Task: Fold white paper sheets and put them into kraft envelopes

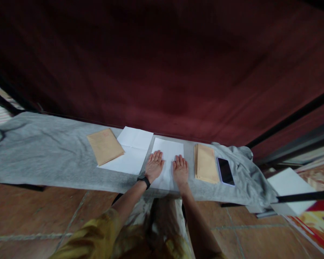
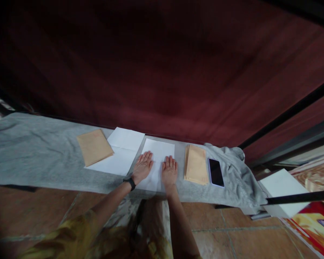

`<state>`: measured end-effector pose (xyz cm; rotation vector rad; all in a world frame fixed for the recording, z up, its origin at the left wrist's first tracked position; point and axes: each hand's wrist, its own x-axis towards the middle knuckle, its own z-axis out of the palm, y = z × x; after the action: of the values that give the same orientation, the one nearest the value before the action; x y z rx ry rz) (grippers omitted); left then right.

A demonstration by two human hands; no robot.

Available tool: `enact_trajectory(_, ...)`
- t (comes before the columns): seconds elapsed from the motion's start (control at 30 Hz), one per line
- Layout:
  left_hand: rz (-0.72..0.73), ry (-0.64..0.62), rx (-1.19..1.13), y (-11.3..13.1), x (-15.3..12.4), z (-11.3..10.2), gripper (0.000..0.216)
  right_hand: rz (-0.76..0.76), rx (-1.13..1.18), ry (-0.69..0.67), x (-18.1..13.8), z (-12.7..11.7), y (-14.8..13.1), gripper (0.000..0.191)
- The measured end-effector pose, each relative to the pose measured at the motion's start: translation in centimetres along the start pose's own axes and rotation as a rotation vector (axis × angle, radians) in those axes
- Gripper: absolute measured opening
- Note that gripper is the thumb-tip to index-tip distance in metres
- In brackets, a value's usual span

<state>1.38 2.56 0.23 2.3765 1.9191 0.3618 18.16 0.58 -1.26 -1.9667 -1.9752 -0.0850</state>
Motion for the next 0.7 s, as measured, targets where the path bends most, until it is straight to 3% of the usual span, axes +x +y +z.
enact_trajectory(0.7,-0.066,-0.001,0.024,-0.4,-0.1,0.0,0.060,0.118,-0.026,0.033,-0.9,-0.9,1.6,0.052)
